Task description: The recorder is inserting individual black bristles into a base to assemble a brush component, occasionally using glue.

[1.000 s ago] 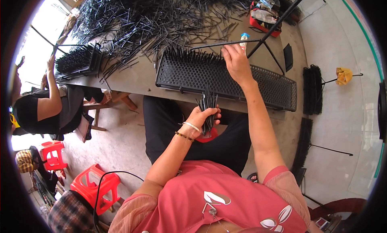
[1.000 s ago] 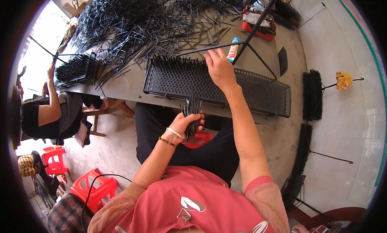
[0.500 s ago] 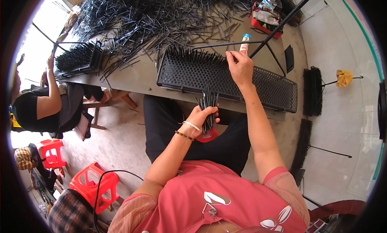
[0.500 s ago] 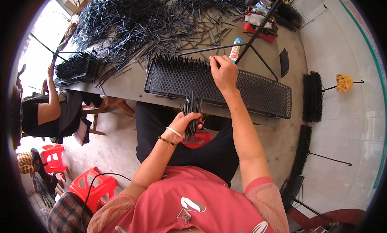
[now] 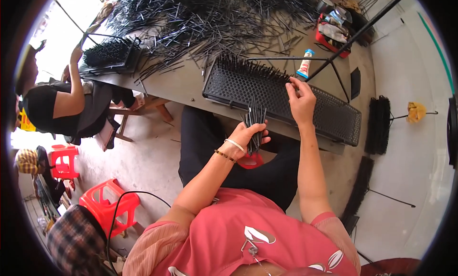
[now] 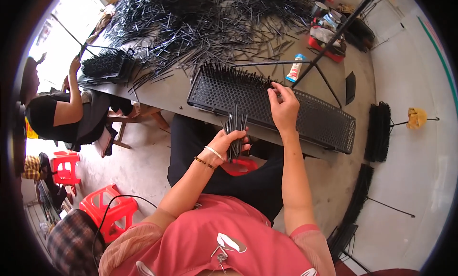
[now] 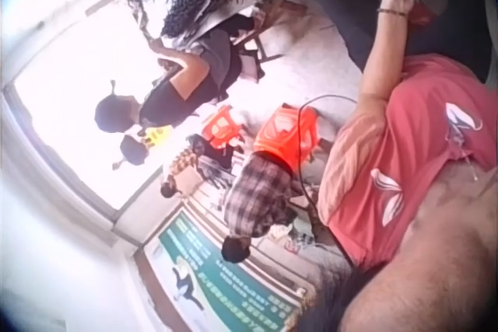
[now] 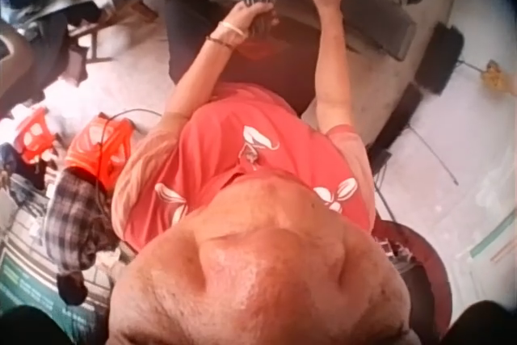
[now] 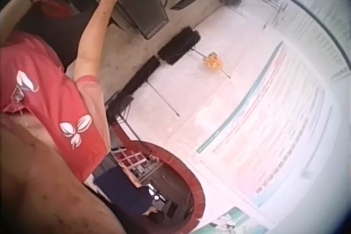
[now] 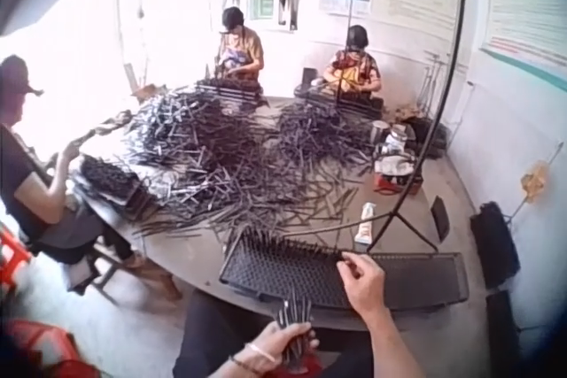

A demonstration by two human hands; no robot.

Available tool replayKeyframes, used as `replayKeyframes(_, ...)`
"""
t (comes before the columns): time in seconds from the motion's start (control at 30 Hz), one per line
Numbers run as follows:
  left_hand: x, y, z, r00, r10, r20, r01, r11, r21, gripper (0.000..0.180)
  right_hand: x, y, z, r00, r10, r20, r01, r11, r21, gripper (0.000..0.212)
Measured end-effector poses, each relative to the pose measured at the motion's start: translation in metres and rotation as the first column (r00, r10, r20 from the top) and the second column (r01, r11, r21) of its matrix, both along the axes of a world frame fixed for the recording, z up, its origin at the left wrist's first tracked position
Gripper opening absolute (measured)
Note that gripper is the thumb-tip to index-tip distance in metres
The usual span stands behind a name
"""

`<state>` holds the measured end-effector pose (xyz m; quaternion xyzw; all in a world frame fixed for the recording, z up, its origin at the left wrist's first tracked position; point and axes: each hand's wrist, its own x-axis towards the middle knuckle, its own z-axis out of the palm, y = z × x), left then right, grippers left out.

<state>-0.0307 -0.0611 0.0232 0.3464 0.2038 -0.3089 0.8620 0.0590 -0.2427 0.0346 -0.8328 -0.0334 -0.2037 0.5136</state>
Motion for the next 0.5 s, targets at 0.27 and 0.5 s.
replayKeyframes(0.27,-0.009,0.004,0.011,1.000,-0.004,-0.013,0.004,1.000,0.008,0.020,0.037,0.010,0.005,0.978,0.088,0.189,-0.064,0.990,-0.126,0.012)
replayKeyframes(0.5,-0.032,0.005,0.006,0.993,0.112,0.043,-0.110,0.993,-0.039,0.020,0.023,0.027,0.023,0.922,0.149,0.356,-0.006,0.929,-0.371,0.015)
